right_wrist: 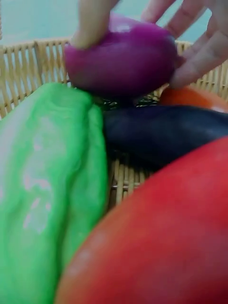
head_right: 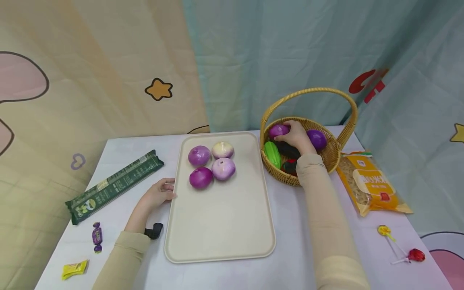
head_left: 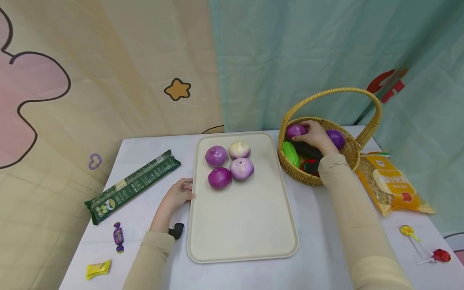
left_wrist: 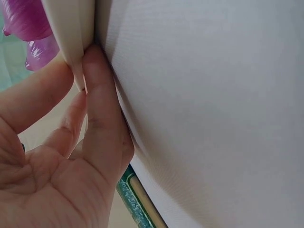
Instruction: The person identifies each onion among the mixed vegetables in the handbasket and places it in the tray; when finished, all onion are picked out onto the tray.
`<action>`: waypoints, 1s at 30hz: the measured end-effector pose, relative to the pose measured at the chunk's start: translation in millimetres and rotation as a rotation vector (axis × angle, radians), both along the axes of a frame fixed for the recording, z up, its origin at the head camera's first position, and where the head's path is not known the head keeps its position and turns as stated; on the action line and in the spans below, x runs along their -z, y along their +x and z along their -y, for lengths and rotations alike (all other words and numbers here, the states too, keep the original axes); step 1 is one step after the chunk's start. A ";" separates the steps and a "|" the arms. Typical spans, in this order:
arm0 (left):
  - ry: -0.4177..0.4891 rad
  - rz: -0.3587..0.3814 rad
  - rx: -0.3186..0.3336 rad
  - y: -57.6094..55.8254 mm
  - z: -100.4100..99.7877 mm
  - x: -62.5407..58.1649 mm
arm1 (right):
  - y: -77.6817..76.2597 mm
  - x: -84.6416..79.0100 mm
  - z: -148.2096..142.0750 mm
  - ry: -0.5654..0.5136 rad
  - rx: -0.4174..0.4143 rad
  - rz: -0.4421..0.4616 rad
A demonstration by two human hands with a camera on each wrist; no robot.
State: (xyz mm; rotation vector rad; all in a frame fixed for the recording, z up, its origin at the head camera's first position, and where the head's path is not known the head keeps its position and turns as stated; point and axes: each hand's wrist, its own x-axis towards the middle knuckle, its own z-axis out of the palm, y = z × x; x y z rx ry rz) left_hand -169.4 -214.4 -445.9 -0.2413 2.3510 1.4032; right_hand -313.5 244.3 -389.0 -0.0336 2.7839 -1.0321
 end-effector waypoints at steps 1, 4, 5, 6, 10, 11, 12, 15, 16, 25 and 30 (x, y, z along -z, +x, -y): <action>-0.003 -0.003 -0.001 0.0 -0.4 -0.4 | 0.6 -0.5 -1.0 -0.005 0.008 -0.012; -0.013 -0.015 -0.008 -0.9 -0.5 -1.0 | 3.1 -2.7 -2.7 -0.011 0.016 -0.031; -0.016 -0.018 -0.008 -1.2 -0.5 -1.1 | 4.1 -3.4 -2.8 -0.009 0.016 -0.025; -0.021 -0.022 -0.005 -1.6 -0.3 -1.5 | 5.3 -4.0 -2.7 -0.011 0.015 -0.011; -0.028 -0.018 0.000 -1.8 -1.4 -0.5 | 10.3 -4.6 -2.5 -0.040 0.029 0.053; -0.026 -0.016 -0.001 -1.6 -1.6 0.3 | 11.6 -4.9 -2.9 -0.050 0.033 0.067; -0.024 -0.016 -0.004 -1.3 -1.9 0.7 | 13.0 -5.4 -2.9 -0.062 0.038 0.076; -0.014 -0.017 -0.017 0.6 -2.1 3.0 | 18.2 -9.5 -3.6 -0.087 0.036 0.072; -0.011 -0.016 -0.019 0.8 -2.2 3.9 | 21.0 -11.0 -4.7 -0.090 0.035 0.068; -0.017 -0.020 -0.016 4.2 -1.1 4.8 | 79.4 -34.8 -7.4 -0.169 0.009 -0.019; -0.022 -0.020 0.002 1.1 -1.1 1.8 | 129.2 -22.7 22.7 -0.289 -0.080 -0.010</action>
